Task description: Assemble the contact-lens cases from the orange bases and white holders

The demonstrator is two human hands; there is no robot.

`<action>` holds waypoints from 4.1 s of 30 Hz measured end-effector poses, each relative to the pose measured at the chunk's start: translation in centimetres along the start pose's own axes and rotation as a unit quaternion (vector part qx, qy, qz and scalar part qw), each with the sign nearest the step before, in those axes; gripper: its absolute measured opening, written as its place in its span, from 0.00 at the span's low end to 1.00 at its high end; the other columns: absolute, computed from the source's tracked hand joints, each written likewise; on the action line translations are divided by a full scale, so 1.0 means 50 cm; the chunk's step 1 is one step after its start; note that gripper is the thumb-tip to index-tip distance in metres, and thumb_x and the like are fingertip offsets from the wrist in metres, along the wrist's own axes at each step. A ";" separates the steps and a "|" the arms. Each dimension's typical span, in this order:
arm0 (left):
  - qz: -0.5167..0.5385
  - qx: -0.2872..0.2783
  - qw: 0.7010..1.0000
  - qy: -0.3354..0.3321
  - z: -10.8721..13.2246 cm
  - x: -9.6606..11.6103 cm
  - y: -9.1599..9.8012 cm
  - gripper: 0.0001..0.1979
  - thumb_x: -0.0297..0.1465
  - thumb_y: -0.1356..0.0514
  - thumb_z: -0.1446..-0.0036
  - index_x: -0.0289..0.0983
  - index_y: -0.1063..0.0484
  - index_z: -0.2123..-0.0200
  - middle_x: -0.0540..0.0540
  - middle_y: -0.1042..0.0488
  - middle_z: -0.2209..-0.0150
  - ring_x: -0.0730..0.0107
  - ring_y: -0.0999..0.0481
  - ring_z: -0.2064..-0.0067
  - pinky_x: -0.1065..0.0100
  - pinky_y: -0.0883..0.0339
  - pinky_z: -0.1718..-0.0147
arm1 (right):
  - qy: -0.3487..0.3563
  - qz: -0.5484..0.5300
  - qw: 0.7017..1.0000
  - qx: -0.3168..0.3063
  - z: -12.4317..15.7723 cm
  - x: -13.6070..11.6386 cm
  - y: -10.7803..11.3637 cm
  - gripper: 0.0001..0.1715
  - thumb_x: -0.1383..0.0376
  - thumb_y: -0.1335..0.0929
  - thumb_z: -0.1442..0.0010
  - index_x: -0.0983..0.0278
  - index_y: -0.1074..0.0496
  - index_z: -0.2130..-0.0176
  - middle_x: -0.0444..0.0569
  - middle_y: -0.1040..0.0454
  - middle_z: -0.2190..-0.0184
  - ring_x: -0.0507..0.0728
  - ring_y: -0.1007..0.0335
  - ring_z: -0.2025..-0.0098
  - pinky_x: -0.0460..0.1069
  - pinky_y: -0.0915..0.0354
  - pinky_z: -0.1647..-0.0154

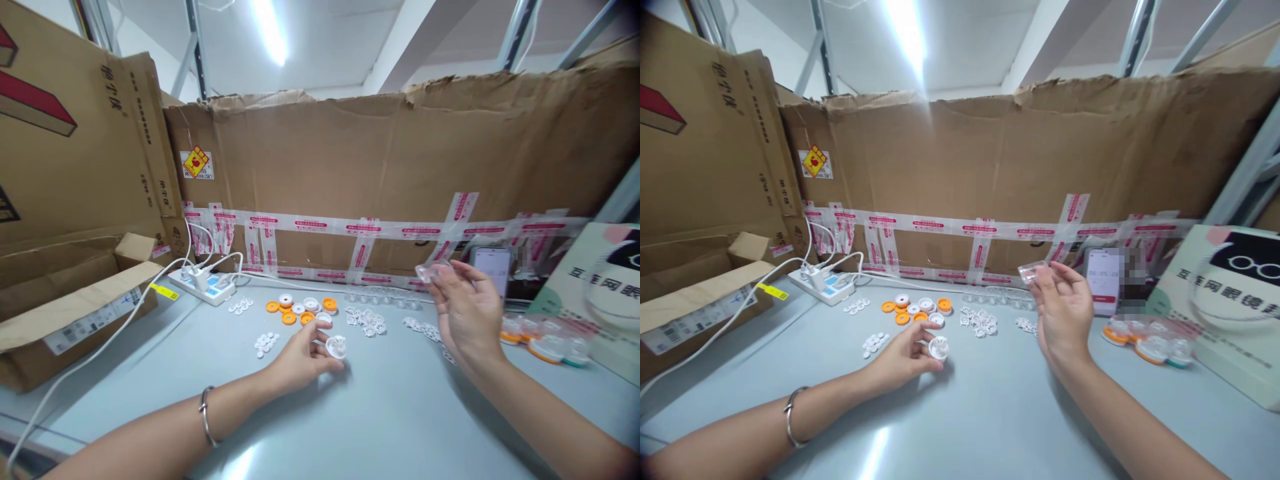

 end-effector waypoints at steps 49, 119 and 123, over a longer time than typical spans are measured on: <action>0.037 0.063 0.992 -0.104 0.034 0.041 -0.018 0.13 0.34 0.34 0.58 0.33 0.29 0.69 0.47 0.27 0.71 0.72 0.29 0.69 0.69 0.36 0.66 | -0.076 0.198 0.941 -0.265 0.209 0.062 -0.029 0.10 0.59 0.28 0.56 0.60 0.27 0.71 0.46 0.23 0.71 0.57 0.27 0.67 0.52 0.30 0.64; 0.141 -0.075 0.985 -0.056 0.024 0.034 -0.021 0.22 0.34 0.32 0.62 0.34 0.32 0.63 0.44 0.29 0.64 0.69 0.30 0.63 0.67 0.39 0.61 | 0.286 0.384 0.720 -0.503 0.159 0.044 -0.016 0.31 0.69 0.33 0.51 0.57 0.42 0.48 0.52 0.30 0.53 0.60 0.33 0.51 0.55 0.37 0.52; 0.118 -0.080 0.988 -0.065 0.026 0.035 -0.022 0.19 0.34 0.34 0.58 0.33 0.31 0.62 0.45 0.29 0.65 0.69 0.31 0.63 0.67 0.40 0.61 | 0.267 0.404 0.713 -0.508 0.163 0.057 -0.012 0.30 0.69 0.34 0.52 0.58 0.42 0.48 0.53 0.31 0.52 0.60 0.35 0.50 0.56 0.37 0.51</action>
Point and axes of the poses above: each hand's wrist, its own z-axis away from the middle knuckle, its own y-axis out of the back of the hand, x = y × z, the point moved 2 cm from there along -z, towards the middle knuckle
